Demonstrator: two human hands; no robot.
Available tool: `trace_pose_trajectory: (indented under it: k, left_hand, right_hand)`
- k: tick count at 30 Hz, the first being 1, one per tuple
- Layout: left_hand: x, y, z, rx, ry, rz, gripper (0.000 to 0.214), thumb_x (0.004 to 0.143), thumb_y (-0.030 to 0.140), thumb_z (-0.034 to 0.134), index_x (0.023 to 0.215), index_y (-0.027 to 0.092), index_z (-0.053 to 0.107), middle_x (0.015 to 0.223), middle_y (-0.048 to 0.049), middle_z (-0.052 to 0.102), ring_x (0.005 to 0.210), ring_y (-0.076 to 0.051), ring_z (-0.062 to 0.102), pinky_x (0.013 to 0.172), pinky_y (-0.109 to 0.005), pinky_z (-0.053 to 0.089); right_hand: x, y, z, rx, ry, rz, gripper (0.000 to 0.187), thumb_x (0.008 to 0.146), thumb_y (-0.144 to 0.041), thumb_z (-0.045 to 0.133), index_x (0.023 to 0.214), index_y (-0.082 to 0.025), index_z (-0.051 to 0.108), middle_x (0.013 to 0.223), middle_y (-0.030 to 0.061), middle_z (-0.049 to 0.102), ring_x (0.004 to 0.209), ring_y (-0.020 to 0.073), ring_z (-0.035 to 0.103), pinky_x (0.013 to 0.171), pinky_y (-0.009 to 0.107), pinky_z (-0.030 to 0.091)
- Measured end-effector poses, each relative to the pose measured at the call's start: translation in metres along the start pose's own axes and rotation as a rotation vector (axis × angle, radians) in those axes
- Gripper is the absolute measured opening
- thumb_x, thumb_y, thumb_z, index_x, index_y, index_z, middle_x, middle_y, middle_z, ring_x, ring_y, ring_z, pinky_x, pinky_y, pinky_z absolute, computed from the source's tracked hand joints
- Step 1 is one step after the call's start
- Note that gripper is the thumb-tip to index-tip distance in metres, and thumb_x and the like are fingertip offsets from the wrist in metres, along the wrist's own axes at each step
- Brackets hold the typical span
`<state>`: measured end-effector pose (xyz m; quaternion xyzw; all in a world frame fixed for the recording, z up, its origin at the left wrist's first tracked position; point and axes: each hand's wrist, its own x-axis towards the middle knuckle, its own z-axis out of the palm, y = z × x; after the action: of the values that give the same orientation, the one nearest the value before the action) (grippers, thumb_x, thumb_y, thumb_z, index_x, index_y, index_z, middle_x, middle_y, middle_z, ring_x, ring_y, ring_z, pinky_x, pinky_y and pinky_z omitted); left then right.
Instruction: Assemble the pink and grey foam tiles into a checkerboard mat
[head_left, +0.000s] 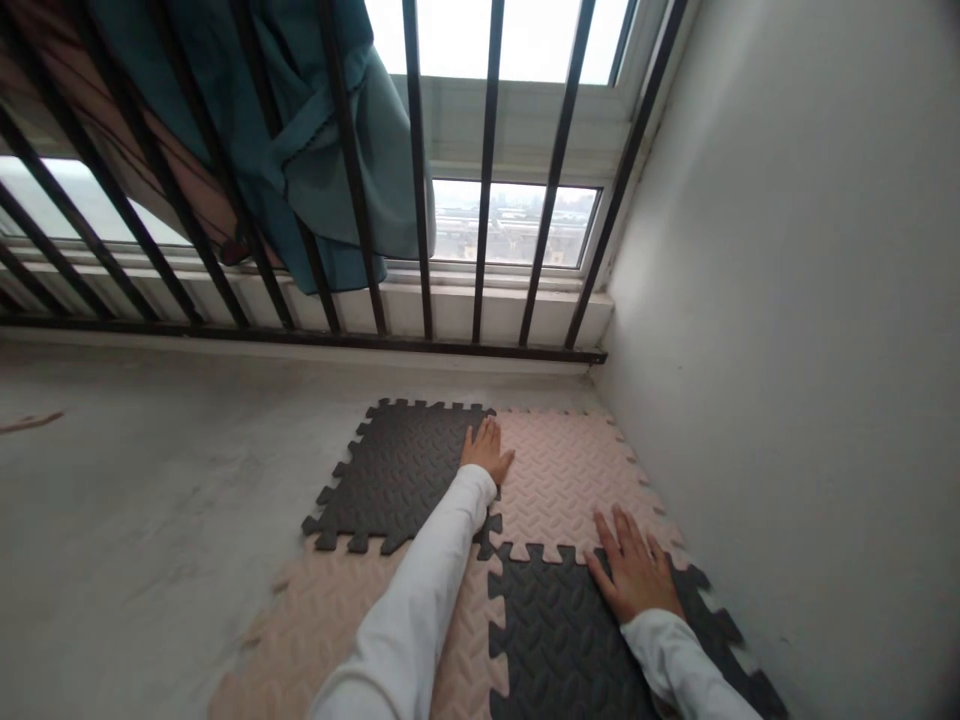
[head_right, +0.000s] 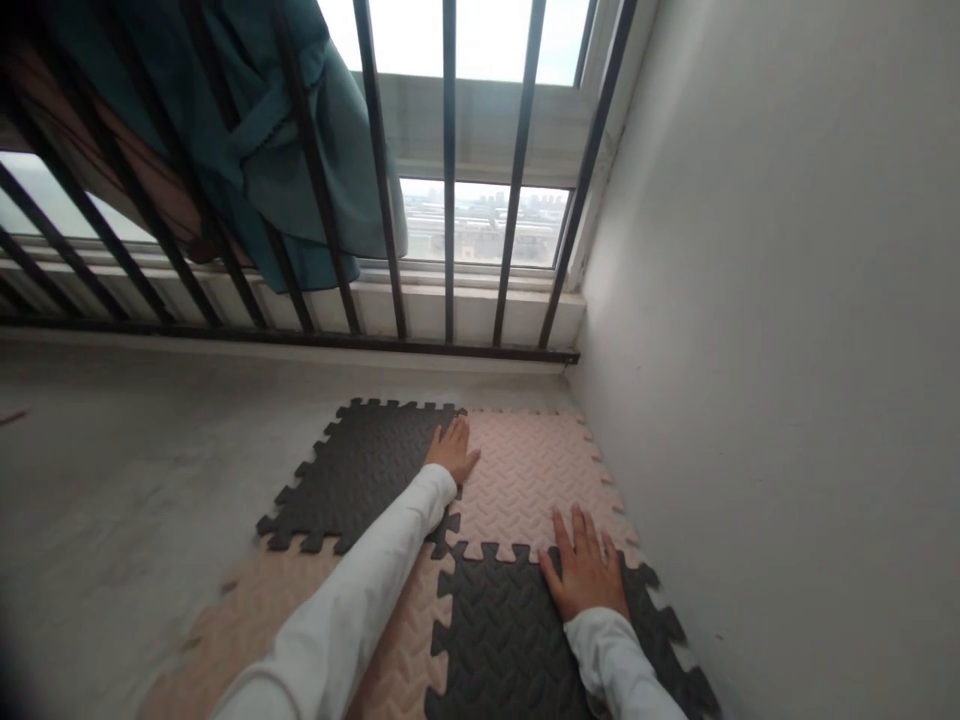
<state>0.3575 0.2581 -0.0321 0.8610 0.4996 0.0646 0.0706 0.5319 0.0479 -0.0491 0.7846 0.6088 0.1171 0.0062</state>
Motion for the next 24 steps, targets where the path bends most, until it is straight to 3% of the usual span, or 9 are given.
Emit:
trace_pose_trajectory:
  k: [3,8,12,16,20,24]
  left_hand:
    - [-0.037,0.007,0.000,0.016,0.008,-0.042,0.067,0.080,0.049,0.020,0.133,0.009,0.020,0.142,-0.0097,0.014,0.130,-0.021,0.009,0.105,-0.047,0.008]
    - [-0.105,0.006,0.001,0.047,0.072,-0.259,0.071,0.078,0.055,0.025,0.133,0.009,0.022,0.141,-0.0162,0.015,0.129,-0.029,0.009,0.104,-0.047,0.012]
    - [-0.150,-0.029,-0.003,0.094,0.115,-0.475,0.073,0.078,0.053,0.027,0.131,0.003,0.023,0.140,-0.0208,0.016,0.129,-0.031,0.010,0.104,-0.044,0.016]
    - [-0.182,-0.075,-0.011,0.186,0.085,-0.625,0.069,0.080,0.047,0.026,0.129,-0.001,0.025,0.138,-0.0218,0.018,0.128,-0.029,0.016,0.104,-0.042,0.018]
    - [-0.197,-0.105,-0.018,0.251,0.080,-0.694,0.065,0.082,0.042,0.024,0.129,-0.003,0.026,0.138,-0.0208,0.020,0.127,-0.027,0.020,0.103,-0.039,0.021]
    - [-0.205,-0.118,-0.022,0.267,0.068,-0.692,0.062,0.082,0.040,0.025,0.129,-0.001,0.026,0.138,-0.0197,0.021,0.127,-0.026,0.021,0.103,-0.038,0.023]
  right_hand:
    - [0.003,0.002,0.003,0.001,-0.025,0.006,0.059,0.079,-0.052,0.020,0.130,-0.024,0.030,0.138,0.0082,0.029,0.126,0.0219,0.024,0.100,0.045,0.019]
    - [0.007,0.004,0.009,0.004,-0.056,0.016,0.061,0.078,-0.052,0.020,0.130,-0.022,0.030,0.138,0.0089,0.029,0.125,0.0219,0.025,0.099,0.044,0.018]
    - [0.011,0.006,0.014,0.022,-0.089,0.021,0.063,0.077,-0.053,0.021,0.131,-0.022,0.027,0.139,0.0090,0.027,0.126,0.0216,0.023,0.100,0.044,0.017]
    - [0.014,0.008,0.018,0.036,-0.121,0.026,0.064,0.076,-0.054,0.021,0.132,-0.023,0.025,0.140,0.0080,0.025,0.127,0.0222,0.021,0.100,0.045,0.016]
    - [0.015,0.008,0.017,0.049,-0.131,0.022,0.066,0.075,-0.054,0.020,0.133,-0.022,0.024,0.140,0.0086,0.024,0.127,0.0223,0.020,0.100,0.045,0.016]
    - [0.014,0.004,0.013,0.048,-0.102,0.039,0.063,0.076,-0.051,0.020,0.132,-0.022,0.026,0.139,0.0082,0.026,0.126,0.0221,0.021,0.100,0.044,0.016]
